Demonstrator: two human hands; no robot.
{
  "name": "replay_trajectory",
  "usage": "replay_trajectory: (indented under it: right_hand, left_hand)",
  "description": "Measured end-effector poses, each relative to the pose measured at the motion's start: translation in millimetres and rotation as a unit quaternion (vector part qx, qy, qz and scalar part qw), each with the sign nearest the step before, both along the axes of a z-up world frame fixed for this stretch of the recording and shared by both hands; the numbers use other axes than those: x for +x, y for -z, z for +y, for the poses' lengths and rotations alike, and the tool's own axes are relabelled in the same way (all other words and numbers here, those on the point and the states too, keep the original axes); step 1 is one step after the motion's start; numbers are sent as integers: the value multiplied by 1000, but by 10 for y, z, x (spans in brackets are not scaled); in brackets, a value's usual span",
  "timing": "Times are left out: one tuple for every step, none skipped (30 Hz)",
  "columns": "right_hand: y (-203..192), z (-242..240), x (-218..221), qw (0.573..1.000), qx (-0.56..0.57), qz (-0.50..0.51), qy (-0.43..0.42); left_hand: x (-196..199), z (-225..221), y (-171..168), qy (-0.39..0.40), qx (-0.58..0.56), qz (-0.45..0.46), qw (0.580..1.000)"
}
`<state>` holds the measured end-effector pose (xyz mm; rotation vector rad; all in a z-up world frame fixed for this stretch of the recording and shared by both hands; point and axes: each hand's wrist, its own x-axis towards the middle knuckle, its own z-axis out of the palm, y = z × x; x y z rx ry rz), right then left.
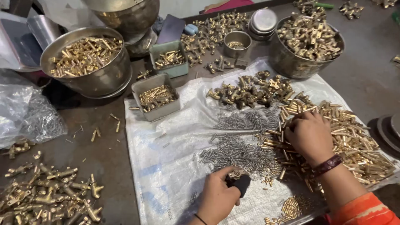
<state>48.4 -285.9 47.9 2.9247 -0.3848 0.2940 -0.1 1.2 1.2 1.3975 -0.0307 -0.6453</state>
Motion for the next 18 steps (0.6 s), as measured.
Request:
replay_trajectory:
  right_hand:
    - [10, -26, -8, 1000, 0, 3, -2]
    - [20, -54, -16, 999, 44, -7, -8]
    - [34, -75, -18, 996, 88, -18, -13]
    - [-77, 4, -104, 996, 90, -15, -15]
    - [-193, 86, -181, 964, 264, -18, -1]
    - [-311, 160, -263, 902, 432, -18, 13]
    - [-345, 307, -382, 902, 432, -16, 15]
    - [-384, 450, -507, 840, 542, 0, 13]
    - [-435, 596, -619, 765, 644, 12, 11]
    - [-363, 673, -689, 765, 644, 11, 11]
    - [-288, 749, -748, 703, 711, 16, 1]
    - [-211, 827, -809, 635, 772, 22, -9]
    - [-185, 859, -814, 634, 773, 23, -10]
    - [-161, 891, -819, 602, 798, 9, 11]
    - [-142, 918, -819, 569, 822, -6, 32]
    - [-201, 952, -825, 568, 823, -6, 31]
    - [-265, 974, -831, 586, 810, 10, 27]
    - [-327, 998, -833, 604, 797, 25, 24]
  left_hand:
    - [-7, 1, -62, -2, 0, 3, 1000]
    - [-14, 1, -124, -5, 7, 1, 1000]
    - [-14, 9, -187, -8, 15, -1, 1000]
    - [-20, 11, -194, -11, 16, 1, 1000]
    - [-21, 16, -205, 7, 3, 12, 1000]
    - [-28, 16, -219, 25, -11, 23, 999]
    - [-42, 8, -166, 26, -11, 26, 999]
    - [-63, -4, -119, 35, -28, 18, 999]
    - [-65, -14, -82, 44, -44, 7, 998]
    - [-67, 1, -143, 46, -44, 7, 998]
    - [-67, 15, -197, 55, 8, -31, 998]
    - [-70, 31, -250, 65, 61, -69, 994]
    - [-81, 36, -220, 63, 62, -69, 994]
    - [-91, 40, -192, 59, 57, -92, 992]
    - [-91, 38, -168, 55, 50, -117, 990]
    - [-97, 54, -180, 55, 51, -117, 990]
    - [-100, 56, -191, 58, 68, -149, 985]
    - [-98, 59, -199, 61, 85, -181, 978]
